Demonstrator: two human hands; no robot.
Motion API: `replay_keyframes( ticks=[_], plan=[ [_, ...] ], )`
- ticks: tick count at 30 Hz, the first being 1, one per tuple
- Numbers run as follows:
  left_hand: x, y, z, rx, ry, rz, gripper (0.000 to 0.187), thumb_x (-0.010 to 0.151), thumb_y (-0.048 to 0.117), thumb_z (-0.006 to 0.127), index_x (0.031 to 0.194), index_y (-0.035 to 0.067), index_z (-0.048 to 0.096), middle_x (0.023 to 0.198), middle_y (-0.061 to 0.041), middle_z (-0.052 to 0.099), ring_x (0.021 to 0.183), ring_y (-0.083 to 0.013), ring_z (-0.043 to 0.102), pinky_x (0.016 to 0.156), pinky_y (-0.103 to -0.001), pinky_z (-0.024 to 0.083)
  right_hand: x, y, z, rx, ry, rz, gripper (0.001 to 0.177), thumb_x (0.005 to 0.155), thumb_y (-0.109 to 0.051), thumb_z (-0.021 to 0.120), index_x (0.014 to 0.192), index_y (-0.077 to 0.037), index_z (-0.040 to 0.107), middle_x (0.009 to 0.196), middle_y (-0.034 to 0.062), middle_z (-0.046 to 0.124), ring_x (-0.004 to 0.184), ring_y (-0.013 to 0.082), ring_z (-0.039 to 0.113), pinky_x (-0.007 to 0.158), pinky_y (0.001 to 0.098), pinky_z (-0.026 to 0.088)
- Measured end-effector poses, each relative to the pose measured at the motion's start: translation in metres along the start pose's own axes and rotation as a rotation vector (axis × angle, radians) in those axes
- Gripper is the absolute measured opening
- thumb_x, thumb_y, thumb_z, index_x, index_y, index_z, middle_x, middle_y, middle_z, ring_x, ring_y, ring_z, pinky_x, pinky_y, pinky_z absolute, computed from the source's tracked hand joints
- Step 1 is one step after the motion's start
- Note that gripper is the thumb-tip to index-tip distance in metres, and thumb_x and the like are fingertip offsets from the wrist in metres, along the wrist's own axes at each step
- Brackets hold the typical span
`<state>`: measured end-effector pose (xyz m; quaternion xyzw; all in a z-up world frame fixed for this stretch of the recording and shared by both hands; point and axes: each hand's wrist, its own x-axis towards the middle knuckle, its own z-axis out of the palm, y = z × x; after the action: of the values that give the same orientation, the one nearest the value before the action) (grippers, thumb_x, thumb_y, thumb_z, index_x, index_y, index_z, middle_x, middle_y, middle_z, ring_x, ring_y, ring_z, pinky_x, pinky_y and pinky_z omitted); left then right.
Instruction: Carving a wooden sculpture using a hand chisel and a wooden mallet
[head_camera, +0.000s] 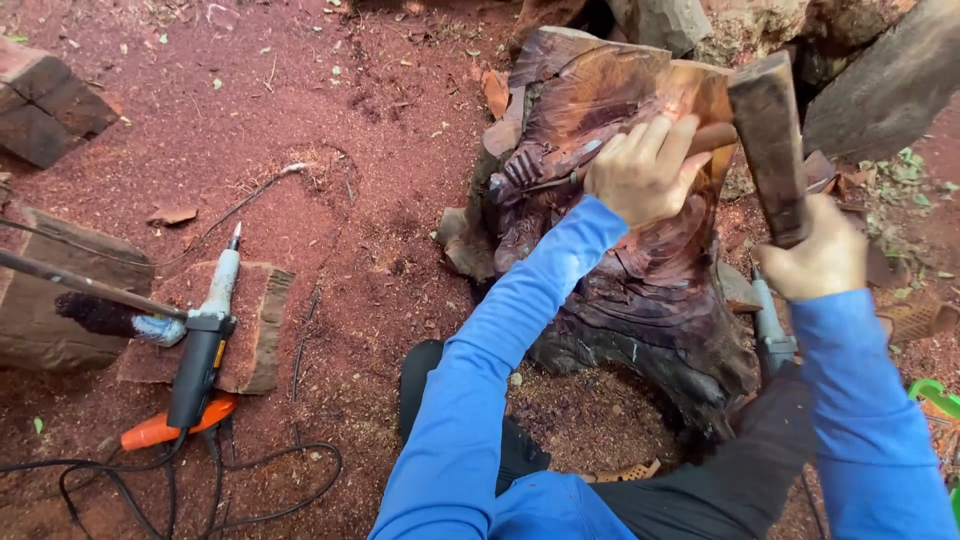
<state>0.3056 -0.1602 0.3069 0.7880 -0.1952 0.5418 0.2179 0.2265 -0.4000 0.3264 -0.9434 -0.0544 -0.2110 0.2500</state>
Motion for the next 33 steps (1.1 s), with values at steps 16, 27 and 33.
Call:
replay_keyframes(
  ticks=[16,27,33],
  plan=[
    [-0.001,-0.006,0.0,0.013,0.024,-0.072,0.035,0.1,0.032,0.061,0.122,0.005,0.059,0.086,-0.002,0.059,0.059,-0.0129,0.051,0.049,-0.028,0.046,-0.003,-0.004,0.027,0.1,-0.212,0.103,0.047,0.076,0.002,0.072,0.121,0.011,0.062,0.104,0.0263,0.07,0.088,0.04,0.068,0.077,0.0446,0.056],
    [-0.008,-0.001,-0.011,-0.219,-0.023,0.0,0.043,0.104,0.034,0.049,0.131,0.0,0.056,0.093,-0.009,0.068,0.057,-0.0136,0.05,0.044,-0.029,0.037,-0.02,-0.003,0.008,0.924,0.211,0.305,0.025,0.098,0.006,0.062,0.121,-0.001,0.054,0.102,0.0094,0.065,0.064,0.014,0.06,0.055,0.0236,0.052],
    [-0.007,-0.009,-0.024,-0.187,-0.026,-0.075,0.044,0.097,0.03,0.061,0.13,0.0,0.058,0.098,-0.01,0.067,0.067,-0.0188,0.062,0.054,-0.031,0.049,-0.021,-0.006,0.009,0.122,0.111,0.062,0.024,0.082,0.006,0.075,0.105,0.002,0.069,0.094,0.015,0.072,0.075,0.0284,0.066,0.068,0.0373,0.056]
  ],
)
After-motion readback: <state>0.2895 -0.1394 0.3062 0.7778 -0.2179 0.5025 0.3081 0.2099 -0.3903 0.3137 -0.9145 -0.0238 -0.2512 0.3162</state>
